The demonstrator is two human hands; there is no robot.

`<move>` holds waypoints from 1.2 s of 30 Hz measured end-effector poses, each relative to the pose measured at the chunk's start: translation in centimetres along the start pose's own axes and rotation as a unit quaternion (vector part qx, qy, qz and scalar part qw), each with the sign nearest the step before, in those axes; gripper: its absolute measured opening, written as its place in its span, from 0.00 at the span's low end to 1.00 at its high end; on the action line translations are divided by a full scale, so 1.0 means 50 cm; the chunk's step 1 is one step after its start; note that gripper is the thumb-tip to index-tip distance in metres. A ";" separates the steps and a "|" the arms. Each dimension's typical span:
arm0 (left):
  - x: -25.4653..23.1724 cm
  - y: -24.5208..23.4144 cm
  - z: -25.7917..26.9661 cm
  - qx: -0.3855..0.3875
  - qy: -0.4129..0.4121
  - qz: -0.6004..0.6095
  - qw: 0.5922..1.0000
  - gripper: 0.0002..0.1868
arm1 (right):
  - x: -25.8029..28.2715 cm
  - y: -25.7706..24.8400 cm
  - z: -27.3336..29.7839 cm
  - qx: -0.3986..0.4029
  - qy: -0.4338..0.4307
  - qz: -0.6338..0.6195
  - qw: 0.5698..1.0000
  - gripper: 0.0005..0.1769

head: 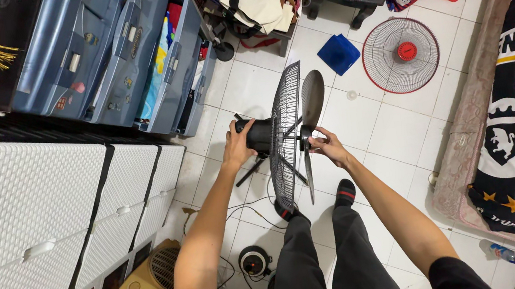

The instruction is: The person assembles a standing fan by attaching the fan blades to the motor hub, securing them with a nut, and then attaching the front and rear protective grilles. The person uses a screwdriver to tighten the grille screws.

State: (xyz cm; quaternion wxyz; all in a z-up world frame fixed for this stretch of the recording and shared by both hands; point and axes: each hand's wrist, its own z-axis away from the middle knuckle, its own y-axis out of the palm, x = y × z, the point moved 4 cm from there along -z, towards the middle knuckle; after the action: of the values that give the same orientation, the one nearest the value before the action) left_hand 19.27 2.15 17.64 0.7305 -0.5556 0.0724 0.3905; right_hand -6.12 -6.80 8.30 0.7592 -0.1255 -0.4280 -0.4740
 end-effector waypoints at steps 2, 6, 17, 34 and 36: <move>-0.004 0.005 0.000 -0.010 0.004 0.003 1.000 0.52 | 0.006 0.003 -0.005 0.000 -0.006 0.014 1.000 0.32; -0.002 0.008 0.006 -0.009 -0.008 -0.002 1.000 0.53 | 0.006 0.023 -0.015 0.011 -0.010 0.033 0.999 0.33; -0.009 0.016 0.010 -0.012 -0.040 0.032 0.999 0.56 | 0.034 0.041 -0.011 0.029 0.004 0.078 0.996 0.36; -0.016 -0.001 0.023 -0.030 -0.051 0.041 0.997 0.54 | 0.046 0.060 -0.033 0.063 -0.030 0.087 0.994 0.27; -0.016 0.000 0.021 -0.021 -0.060 0.040 0.997 0.54 | 0.045 0.060 -0.037 0.061 -0.027 0.091 0.994 0.27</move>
State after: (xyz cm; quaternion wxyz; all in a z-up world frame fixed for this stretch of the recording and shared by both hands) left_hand 18.40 2.68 18.47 0.7051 -0.5431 0.0424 0.4540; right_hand -2.26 -7.74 9.55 0.7936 -0.1300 -0.4630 -0.3728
